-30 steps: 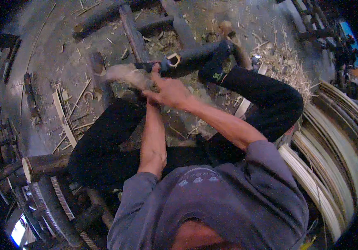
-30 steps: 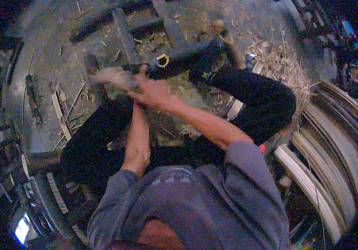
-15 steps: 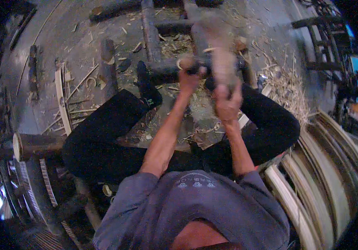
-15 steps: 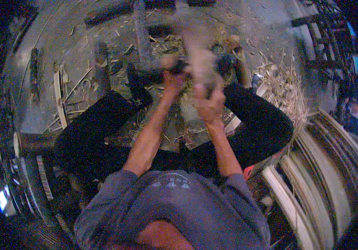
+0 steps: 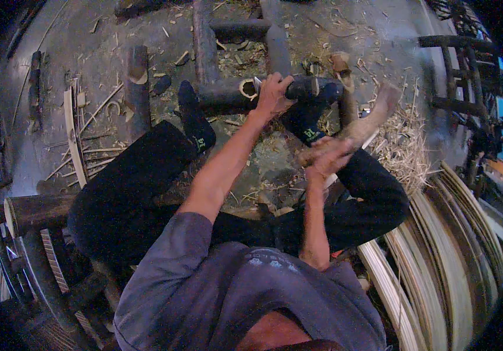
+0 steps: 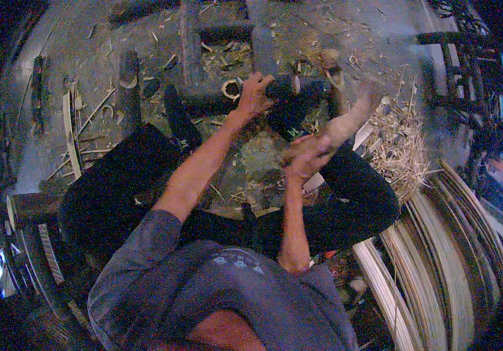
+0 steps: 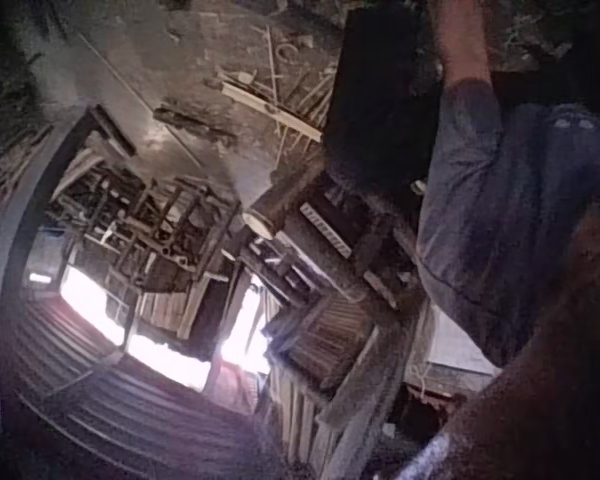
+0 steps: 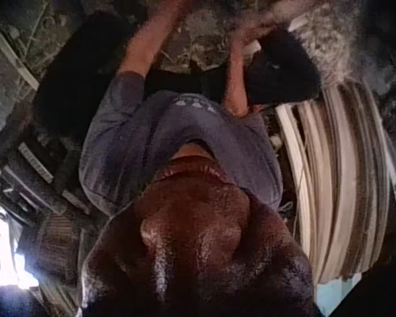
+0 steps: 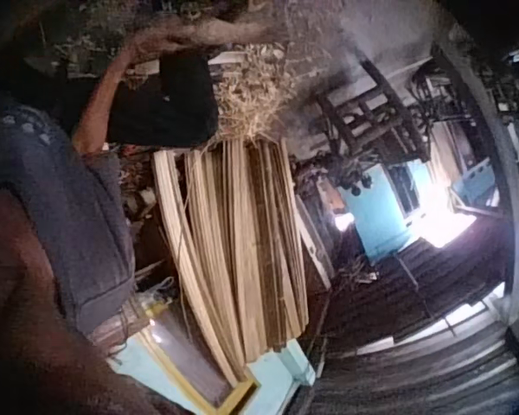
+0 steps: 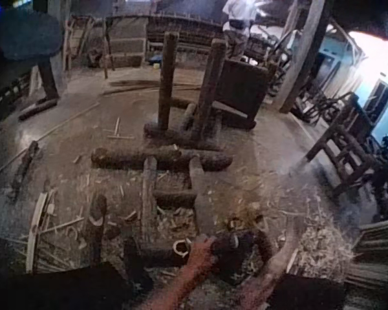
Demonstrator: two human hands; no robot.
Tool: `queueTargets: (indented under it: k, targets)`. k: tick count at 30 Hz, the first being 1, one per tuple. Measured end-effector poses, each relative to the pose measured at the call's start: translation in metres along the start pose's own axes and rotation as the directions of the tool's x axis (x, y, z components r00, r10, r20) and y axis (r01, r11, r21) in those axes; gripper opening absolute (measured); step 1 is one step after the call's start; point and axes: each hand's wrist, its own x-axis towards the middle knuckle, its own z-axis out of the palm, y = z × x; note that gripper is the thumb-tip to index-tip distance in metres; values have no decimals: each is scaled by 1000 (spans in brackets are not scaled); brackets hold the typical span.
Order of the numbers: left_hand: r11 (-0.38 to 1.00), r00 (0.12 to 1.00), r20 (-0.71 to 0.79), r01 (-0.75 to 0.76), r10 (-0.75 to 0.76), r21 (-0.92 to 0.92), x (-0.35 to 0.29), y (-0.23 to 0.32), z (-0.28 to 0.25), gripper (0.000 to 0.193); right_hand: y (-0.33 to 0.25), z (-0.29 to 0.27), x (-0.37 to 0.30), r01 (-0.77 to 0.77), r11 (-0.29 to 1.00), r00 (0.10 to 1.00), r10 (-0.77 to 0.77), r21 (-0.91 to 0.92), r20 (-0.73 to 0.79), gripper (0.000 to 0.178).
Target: The person sits on the floor and uses a chisel and mallet to carve and shape a wooden log. They repeatedly strike the chisel to remove wood, then clear the shavings by hand and reposition the log to continue carving.
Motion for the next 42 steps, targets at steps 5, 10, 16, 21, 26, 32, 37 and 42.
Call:
queueTargets:
  k: [5,10,16,21,26,32,37,42]
  targets:
    - [1000,1000,25,3,-4,10,-6,-22,12,66,8,44,-20,-195,944,980,201,-266,-4,41]
    - [990,989,-106,-114,105,-87,4,-35,11,64,6,40,-14,-96,930,978,155,-356,140,46]
    - [910,920,-311,102,-240,-401,24,1,-75,43,-33,34,-31,-110,954,975,158,-279,155,53]
    - [221,750,142,362,-647,-906,5,-35,-167,34,-12,47,-18,165,861,902,65,-482,426,62]
    - [13,663,224,333,-714,-943,-78,-104,-114,35,-65,125,-80,529,779,640,-107,-336,761,67]
    - [-105,639,281,300,-716,-948,-90,-69,-75,33,-42,130,-93,667,434,537,283,-605,795,75]
    - [218,738,66,282,-671,-934,-47,22,-84,32,-53,87,-84,471,736,726,-10,-486,687,55]
    - [924,978,-164,58,-128,-377,-12,57,-32,39,-81,38,-34,94,933,981,-29,-346,190,39]
